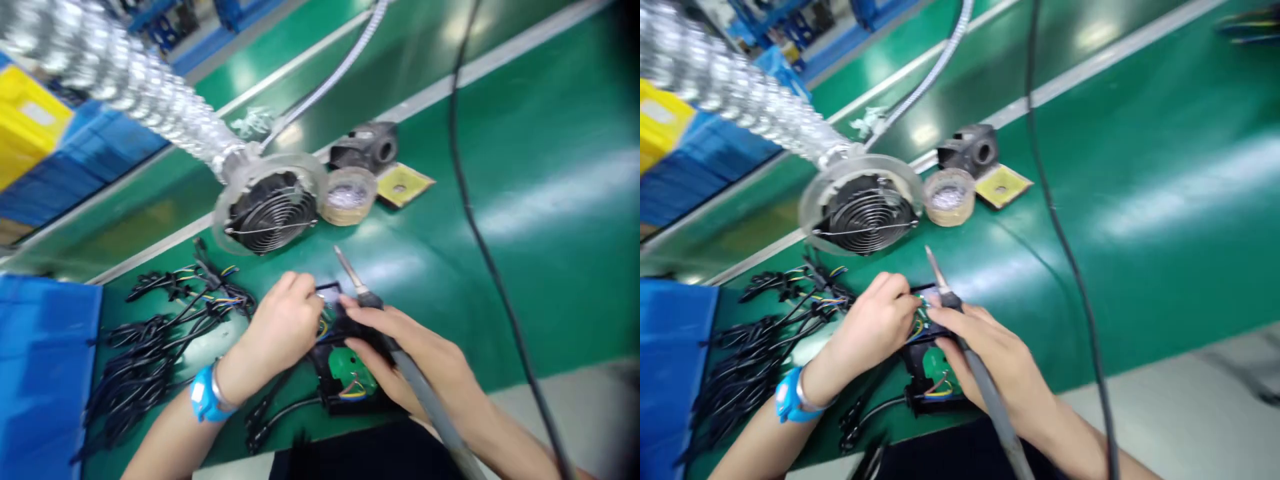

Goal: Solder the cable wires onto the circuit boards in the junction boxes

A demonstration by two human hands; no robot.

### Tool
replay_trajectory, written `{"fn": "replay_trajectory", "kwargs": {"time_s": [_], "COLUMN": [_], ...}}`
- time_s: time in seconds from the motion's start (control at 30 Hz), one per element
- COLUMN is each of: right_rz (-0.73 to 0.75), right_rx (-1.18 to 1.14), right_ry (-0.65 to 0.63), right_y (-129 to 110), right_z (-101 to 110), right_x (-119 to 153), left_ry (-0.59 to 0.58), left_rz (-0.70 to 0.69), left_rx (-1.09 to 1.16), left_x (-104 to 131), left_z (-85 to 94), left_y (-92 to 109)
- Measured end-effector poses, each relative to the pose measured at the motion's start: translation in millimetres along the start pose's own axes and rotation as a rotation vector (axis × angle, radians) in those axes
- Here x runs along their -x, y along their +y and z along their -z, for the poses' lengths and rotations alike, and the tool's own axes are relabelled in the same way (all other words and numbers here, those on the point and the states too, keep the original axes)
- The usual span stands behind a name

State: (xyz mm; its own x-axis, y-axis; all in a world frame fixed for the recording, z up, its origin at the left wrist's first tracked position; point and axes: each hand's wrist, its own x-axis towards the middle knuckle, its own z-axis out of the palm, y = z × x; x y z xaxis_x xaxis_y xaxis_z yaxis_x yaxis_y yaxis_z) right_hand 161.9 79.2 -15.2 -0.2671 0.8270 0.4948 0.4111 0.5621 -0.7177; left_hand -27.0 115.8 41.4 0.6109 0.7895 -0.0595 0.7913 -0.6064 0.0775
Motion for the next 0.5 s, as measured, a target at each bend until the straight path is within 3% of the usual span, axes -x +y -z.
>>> {"fn": "replay_trajectory", "kwargs": {"time_s": [0.17,0.3,0.43,0.5], "right_rz": [0.069,0.118,0.143,0.123], "right_rx": [0.1,0.082,0.096,0.101], "right_ry": [0.063,0.043,0.047,0.053], "right_y": [-2.5,-5.2,-5.5,-4.7], "right_z": [-15.3,-22.3,-24.1,-24.8], "right_x": [-2.0,-5.9,-5.4,-4.1], "left_ry": [-0.037,-0.02,0.098,0.19], "left_rz": [-0.039,-0.03,0.028,0.187], "left_rx": [0.018,0.079,0.182,0.253], "left_x": [4.5,7.5,25.8,46.4], "left_z": [0.2,0.4,11.7,19.7], "left_y": [-11.4,-16.6,-19.5,-29.6]}}
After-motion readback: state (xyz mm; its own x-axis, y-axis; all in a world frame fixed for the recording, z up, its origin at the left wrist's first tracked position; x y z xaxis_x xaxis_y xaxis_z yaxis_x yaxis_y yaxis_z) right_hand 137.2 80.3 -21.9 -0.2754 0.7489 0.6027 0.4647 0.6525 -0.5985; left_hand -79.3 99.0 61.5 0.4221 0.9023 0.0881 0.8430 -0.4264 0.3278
